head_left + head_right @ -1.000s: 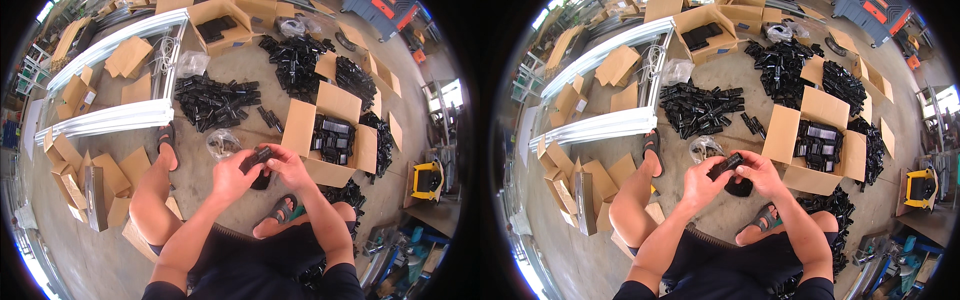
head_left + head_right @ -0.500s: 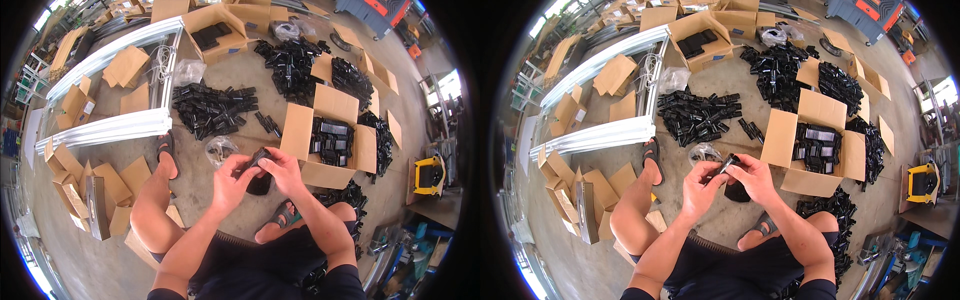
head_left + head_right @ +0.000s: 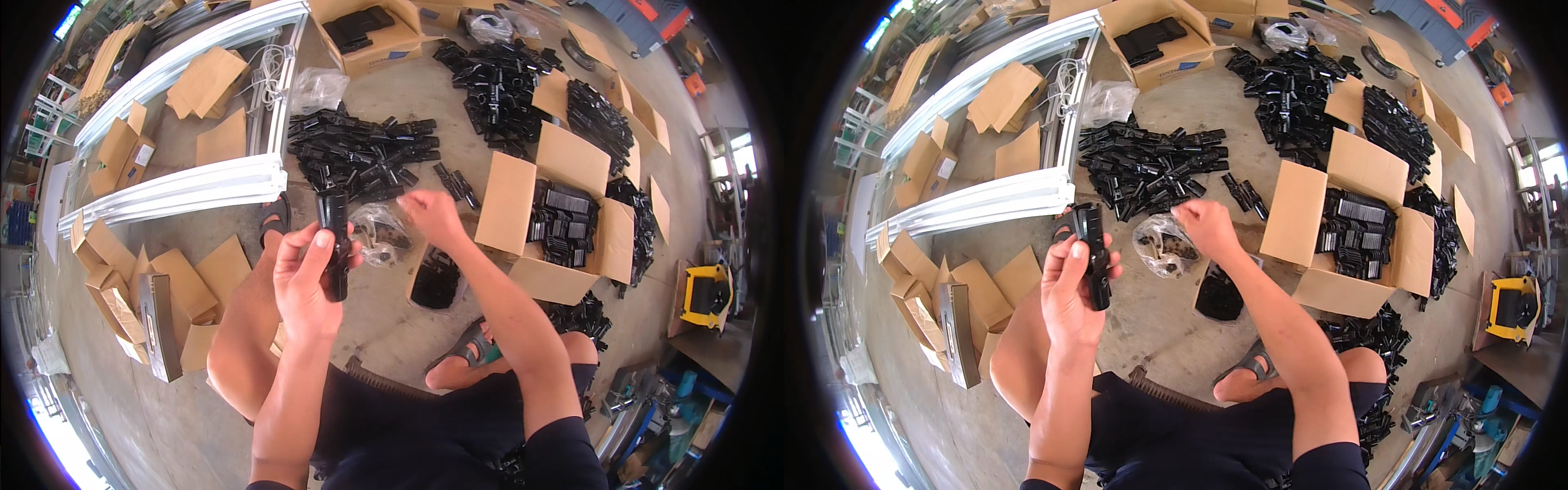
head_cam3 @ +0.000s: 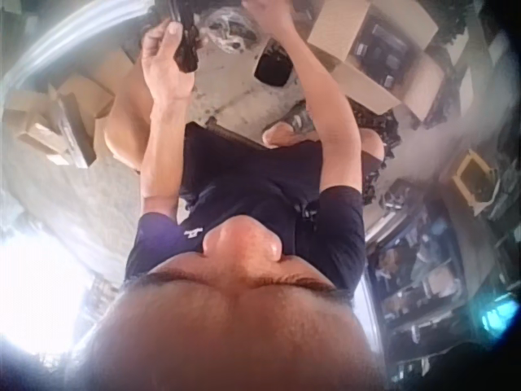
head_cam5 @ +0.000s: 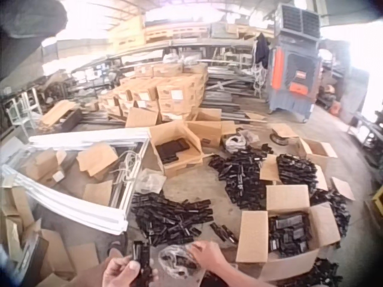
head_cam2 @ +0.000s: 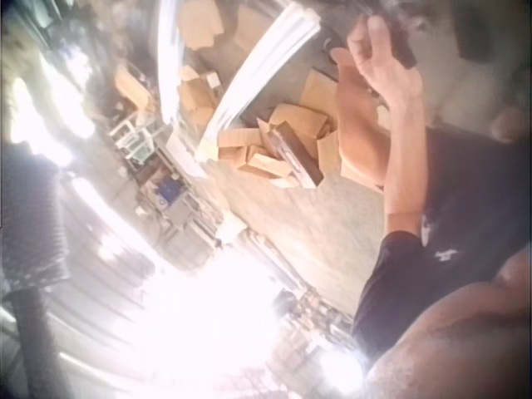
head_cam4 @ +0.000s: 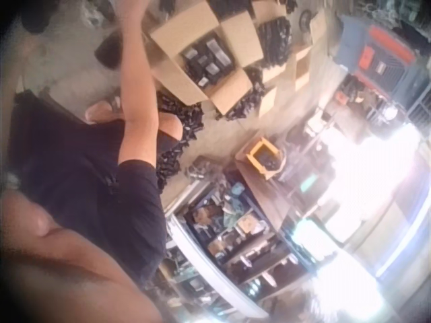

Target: The person opens a cardboard box using a utility knife, removes black plastic parts from a smaller container, and places them into the box one by one.

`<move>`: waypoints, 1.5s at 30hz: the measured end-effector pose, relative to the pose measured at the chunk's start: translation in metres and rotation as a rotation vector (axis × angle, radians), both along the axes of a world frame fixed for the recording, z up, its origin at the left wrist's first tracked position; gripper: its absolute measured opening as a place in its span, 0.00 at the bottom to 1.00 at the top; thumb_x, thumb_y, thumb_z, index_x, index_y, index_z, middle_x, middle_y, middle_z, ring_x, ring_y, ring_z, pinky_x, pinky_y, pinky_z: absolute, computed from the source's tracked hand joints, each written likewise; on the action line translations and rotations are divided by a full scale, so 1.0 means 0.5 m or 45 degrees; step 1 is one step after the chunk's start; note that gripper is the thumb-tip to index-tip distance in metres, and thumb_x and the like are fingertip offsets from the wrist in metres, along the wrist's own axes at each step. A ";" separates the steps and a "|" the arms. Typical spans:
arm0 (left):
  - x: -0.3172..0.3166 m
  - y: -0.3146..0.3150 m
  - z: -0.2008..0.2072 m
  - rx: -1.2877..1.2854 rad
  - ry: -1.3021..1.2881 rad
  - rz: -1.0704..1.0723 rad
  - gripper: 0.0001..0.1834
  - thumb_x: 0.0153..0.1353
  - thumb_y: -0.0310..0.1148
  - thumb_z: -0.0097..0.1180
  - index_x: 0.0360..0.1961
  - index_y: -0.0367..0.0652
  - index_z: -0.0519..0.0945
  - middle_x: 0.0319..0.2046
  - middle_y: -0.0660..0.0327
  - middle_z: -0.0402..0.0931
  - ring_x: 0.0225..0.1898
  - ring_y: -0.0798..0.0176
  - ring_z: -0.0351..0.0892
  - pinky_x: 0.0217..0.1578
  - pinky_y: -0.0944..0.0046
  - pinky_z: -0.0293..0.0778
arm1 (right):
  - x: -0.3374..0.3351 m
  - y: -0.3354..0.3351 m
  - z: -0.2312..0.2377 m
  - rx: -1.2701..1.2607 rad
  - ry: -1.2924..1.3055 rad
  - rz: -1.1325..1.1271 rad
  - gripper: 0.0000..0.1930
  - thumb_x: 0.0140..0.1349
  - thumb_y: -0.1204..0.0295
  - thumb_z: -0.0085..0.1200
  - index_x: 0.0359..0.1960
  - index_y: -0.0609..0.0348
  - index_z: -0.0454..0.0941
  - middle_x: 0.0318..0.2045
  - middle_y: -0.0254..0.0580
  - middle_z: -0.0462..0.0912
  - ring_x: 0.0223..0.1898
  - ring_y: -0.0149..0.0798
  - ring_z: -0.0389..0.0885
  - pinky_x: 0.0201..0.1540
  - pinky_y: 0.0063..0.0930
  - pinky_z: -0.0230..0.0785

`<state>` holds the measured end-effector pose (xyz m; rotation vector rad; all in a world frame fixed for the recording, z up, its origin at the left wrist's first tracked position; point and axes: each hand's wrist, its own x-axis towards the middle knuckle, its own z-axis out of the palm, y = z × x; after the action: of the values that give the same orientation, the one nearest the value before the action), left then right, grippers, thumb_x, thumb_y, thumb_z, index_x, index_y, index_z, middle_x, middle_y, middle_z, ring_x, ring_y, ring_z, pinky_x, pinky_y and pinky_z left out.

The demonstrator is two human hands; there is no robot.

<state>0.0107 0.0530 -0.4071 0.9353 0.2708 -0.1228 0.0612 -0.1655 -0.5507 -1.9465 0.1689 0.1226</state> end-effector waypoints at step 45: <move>-0.159 -0.014 0.133 -0.045 -0.188 -0.185 0.06 0.68 0.28 0.63 0.39 0.42 0.77 0.42 0.50 0.85 0.36 0.57 0.87 0.33 0.59 0.82 | -0.257 0.012 0.411 1.065 -0.453 0.092 0.03 0.65 0.83 0.54 0.37 0.63 0.78 0.31 0.41 0.83 0.28 0.33 0.82 0.30 0.33 0.83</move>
<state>-0.0690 0.0461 -0.3408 0.9240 0.0636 -0.1902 -0.0676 -0.1598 -0.3451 -1.1119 -0.1719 -0.0982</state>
